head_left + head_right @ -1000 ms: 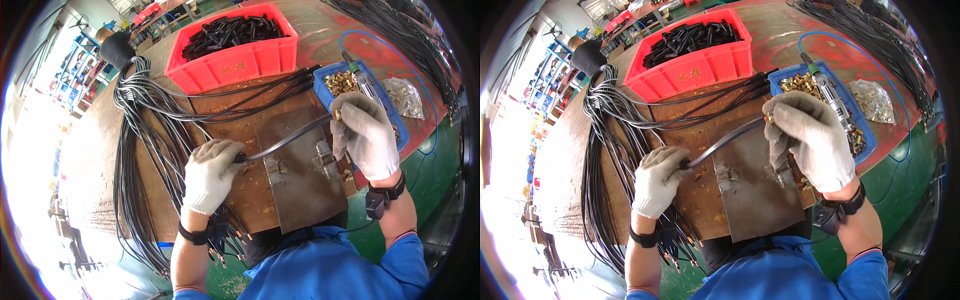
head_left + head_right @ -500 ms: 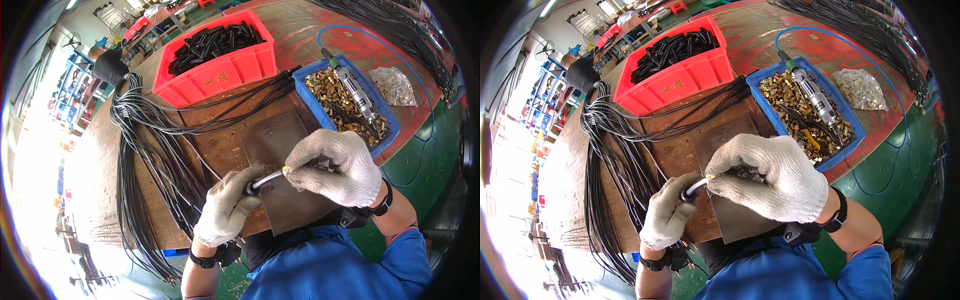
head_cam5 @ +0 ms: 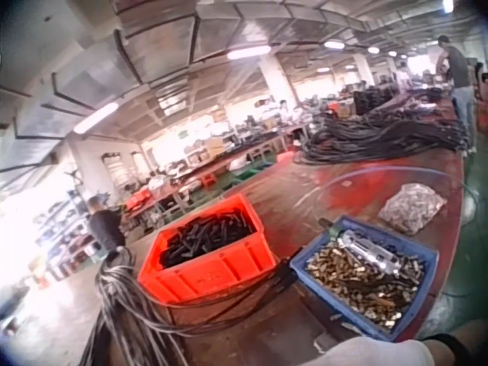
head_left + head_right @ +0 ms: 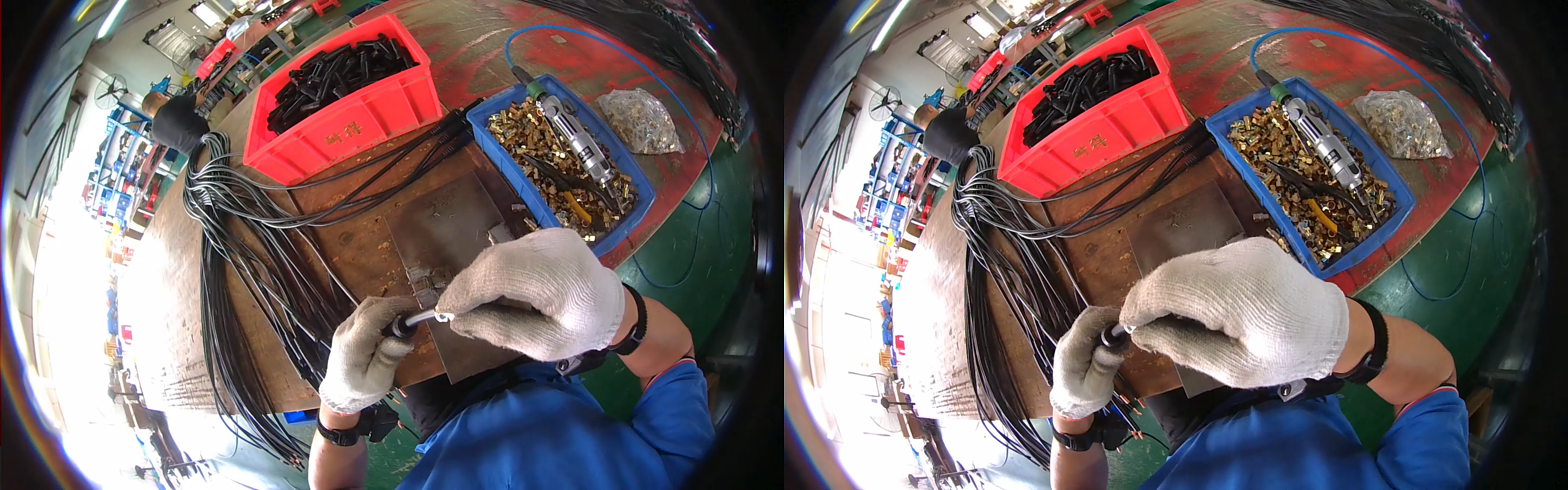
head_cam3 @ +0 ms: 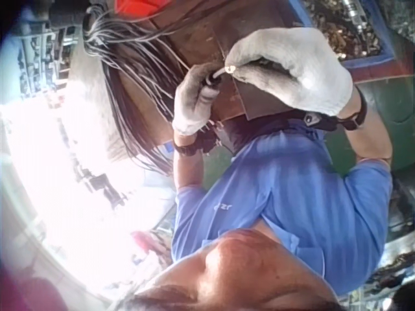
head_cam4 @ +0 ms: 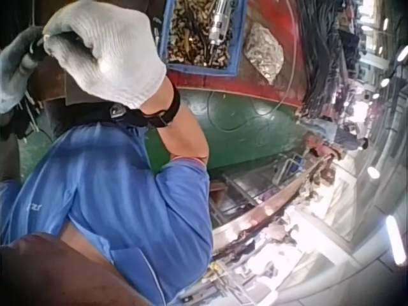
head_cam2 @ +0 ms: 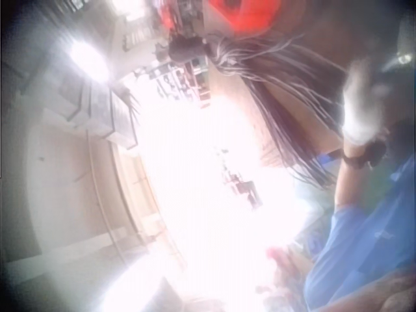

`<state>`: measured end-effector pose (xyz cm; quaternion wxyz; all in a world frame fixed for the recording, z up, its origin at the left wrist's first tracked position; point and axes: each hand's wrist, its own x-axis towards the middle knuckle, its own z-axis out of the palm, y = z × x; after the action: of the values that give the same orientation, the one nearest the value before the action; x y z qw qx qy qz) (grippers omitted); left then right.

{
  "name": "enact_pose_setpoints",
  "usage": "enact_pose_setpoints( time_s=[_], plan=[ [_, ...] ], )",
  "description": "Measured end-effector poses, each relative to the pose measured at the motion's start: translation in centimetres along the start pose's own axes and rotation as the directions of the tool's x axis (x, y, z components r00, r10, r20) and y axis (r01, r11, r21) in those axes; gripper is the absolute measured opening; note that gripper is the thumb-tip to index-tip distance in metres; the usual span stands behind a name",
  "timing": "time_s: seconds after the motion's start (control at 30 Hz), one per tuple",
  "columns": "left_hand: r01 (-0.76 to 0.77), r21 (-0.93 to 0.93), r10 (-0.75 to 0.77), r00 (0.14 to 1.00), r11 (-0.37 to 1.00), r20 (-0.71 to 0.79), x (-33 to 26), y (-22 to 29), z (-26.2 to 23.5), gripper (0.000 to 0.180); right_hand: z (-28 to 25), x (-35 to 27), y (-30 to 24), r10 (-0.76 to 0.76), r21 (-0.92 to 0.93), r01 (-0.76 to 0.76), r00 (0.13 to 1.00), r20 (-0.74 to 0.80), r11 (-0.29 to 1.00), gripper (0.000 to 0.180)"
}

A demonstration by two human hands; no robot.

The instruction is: Crimping metal connectors onto electrical cables using a pneumatic crimping tool.

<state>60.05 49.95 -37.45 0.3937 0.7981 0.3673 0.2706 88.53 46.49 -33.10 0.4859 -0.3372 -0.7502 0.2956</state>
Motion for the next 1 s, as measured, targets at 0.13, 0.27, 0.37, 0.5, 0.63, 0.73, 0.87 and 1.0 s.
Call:
enact_pose_setpoints(
  time_s=[0.13, 0.27, 0.37, 0.5, 0.63, 0.73, 0.87, 1.0],
  plan=[
    [0.022, -0.110, -0.032, 0.995, 0.994, -0.093, -0.6, -0.6, 1.4, 0.048, 0.2, -0.3, -0.3, 0.012, 0.017, -0.012, 1.000, -0.009, 1.000, 0.017],
    [0.093, -0.209, -0.127, 0.979, 0.974, -0.160, -1.2, -1.5, 1.5, 0.045, 0.4, -0.1, -0.3, 0.018, 0.019, -0.018, 1.000, -0.004, 1.000, 0.015],
    [0.033, -0.090, -0.037, 0.998, 0.995, -0.047, -0.4, -0.3, 1.0, 0.045, 0.4, -0.4, 0.0, 0.022, 0.008, -0.023, 0.999, 0.035, 1.000, 0.014],
    [0.040, -0.076, -0.040, 0.999, 0.996, 0.000, 0.2, 1.1, 1.2, 0.050, 0.5, -0.6, 0.1, 0.001, -0.024, 0.000, 0.999, 0.050, 1.000, 0.013],
    [-0.051, -0.007, 0.051, 0.999, 0.999, 0.010, 1.0, 2.3, 1.4, 0.049, 0.4, -0.8, 0.0, 0.024, -0.059, -0.018, 0.994, 0.103, 0.998, 0.013],
    [-0.049, 0.085, 0.045, 0.998, 0.995, 0.050, 1.5, 3.0, 1.3, 0.044, 0.3, -1.1, 0.5, 0.019, -0.077, -0.013, 0.996, 0.082, 0.997, 0.012],
    [-0.058, 0.093, 0.048, 0.994, 0.994, 0.100, 2.4, 3.3, 1.4, 0.040, 0.5, -1.7, 2.2, -0.062, -0.148, 0.067, 0.997, 0.043, 0.987, 0.011],
    [-0.159, 0.289, 0.160, 0.987, 0.944, 0.018, 2.4, 3.4, 2.2, 0.044, 0.7, -1.6, 2.4, 0.105, -0.052, -0.103, 0.994, 0.022, 0.993, 0.012]
  ],
)
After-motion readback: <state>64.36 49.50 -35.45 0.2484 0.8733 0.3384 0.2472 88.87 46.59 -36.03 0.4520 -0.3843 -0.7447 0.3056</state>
